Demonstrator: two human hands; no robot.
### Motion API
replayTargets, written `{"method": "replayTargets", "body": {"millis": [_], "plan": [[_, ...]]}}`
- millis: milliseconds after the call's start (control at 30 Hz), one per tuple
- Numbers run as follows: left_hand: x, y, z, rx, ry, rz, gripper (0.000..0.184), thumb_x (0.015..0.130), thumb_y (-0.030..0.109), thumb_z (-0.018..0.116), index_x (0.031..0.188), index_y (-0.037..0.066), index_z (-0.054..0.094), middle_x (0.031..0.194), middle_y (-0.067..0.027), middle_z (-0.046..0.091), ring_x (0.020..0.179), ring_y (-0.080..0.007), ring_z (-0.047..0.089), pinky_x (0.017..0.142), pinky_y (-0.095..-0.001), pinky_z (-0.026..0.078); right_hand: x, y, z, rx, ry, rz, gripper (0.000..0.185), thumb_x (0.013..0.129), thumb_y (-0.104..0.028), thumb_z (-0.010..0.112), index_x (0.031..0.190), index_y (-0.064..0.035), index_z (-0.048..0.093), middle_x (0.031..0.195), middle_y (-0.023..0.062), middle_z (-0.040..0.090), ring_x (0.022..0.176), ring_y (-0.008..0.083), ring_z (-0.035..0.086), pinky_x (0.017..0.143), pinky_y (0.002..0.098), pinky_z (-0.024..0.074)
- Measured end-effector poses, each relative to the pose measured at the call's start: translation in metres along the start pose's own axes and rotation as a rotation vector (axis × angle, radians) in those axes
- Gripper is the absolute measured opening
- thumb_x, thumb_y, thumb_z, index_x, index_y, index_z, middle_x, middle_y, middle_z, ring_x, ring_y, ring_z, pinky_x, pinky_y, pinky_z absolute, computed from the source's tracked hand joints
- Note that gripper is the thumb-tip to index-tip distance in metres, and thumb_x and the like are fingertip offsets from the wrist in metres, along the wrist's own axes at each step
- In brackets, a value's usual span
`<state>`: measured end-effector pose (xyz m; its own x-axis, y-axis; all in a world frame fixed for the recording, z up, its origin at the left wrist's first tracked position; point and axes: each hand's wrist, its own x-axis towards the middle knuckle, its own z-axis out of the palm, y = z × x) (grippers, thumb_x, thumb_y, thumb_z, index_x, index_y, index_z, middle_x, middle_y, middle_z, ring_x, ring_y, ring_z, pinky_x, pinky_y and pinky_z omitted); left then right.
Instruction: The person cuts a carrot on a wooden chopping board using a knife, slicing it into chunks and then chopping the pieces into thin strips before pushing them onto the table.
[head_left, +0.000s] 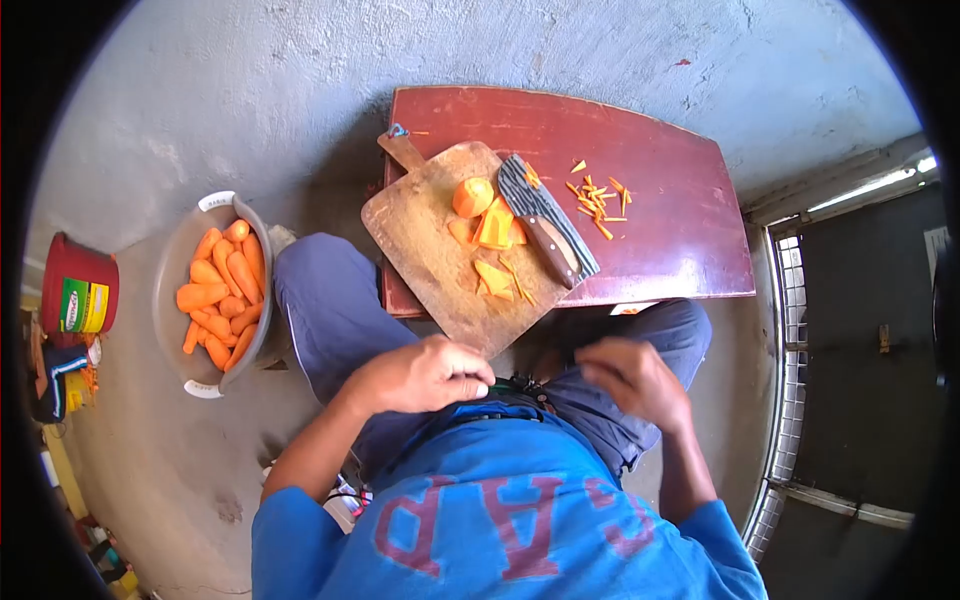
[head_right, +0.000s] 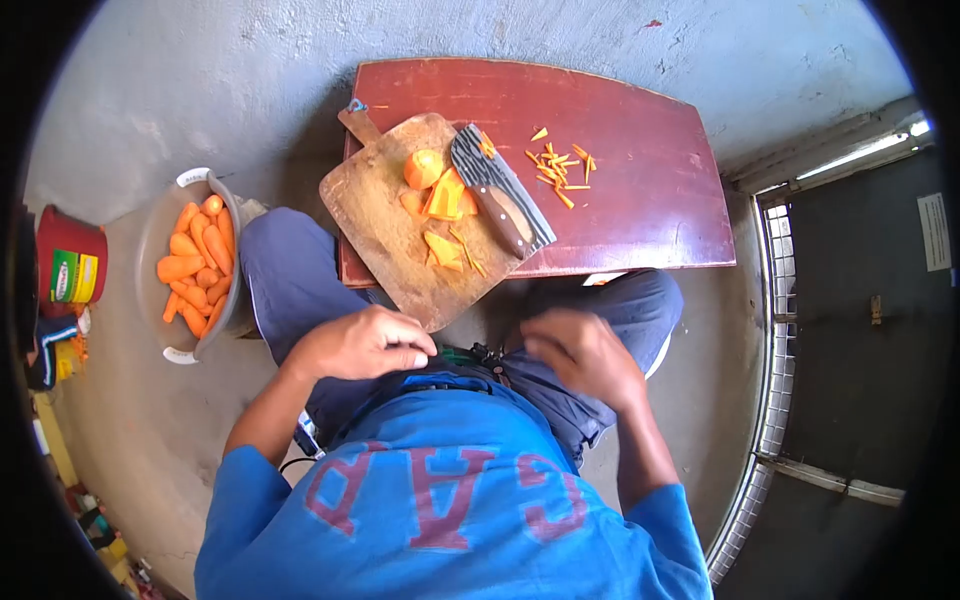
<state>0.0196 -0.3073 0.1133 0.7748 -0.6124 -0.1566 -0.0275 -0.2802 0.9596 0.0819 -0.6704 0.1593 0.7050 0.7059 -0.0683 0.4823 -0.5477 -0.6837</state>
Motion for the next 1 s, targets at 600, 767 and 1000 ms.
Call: {"method": "replayTargets", "body": {"millis": [600,767,1000], "plan": [[0.055,-0.032,-0.011,0.804,0.851,-0.128,0.070,0.092,0.035,0.096,0.149,0.005,0.068,0.146,-0.0195,0.066,0.131,-0.0422,0.064,0.117,-0.0559,0.047,0.152,0.045,0.034,-0.231,0.146,0.170,0.077,0.092,-0.005,0.070,0.167,-0.0023,0.052,0.136,0.0303,0.073,0.123,0.0520,0.073,0.106,0.0603,0.0601],[0.087,-0.036,-0.039,0.642,0.898,0.072,0.051,0.093,0.022,0.096,0.135,0.003,0.074,0.139,-0.0181,0.068,0.128,-0.0396,0.066,0.110,-0.0531,0.054,0.151,0.046,0.016,-0.062,0.294,0.112,0.070,0.095,-0.005,0.070,0.164,-0.0006,0.054,0.138,0.0324,0.075,0.121,0.0546,0.076,0.106,0.0590,0.0616],[0.110,-0.043,-0.040,0.677,1.004,0.150,0.060,0.089,0.014,0.095,0.141,0.003,0.068,0.137,-0.0221,0.062,0.127,-0.0425,0.063,0.111,-0.0551,0.054,0.127,0.029,0.003,0.226,0.331,0.190,0.056,0.113,-0.012,0.070,0.164,0.0019,0.054,0.135,0.0328,0.078,0.126,0.0447,0.080,0.105,0.0478,0.0614]]}}
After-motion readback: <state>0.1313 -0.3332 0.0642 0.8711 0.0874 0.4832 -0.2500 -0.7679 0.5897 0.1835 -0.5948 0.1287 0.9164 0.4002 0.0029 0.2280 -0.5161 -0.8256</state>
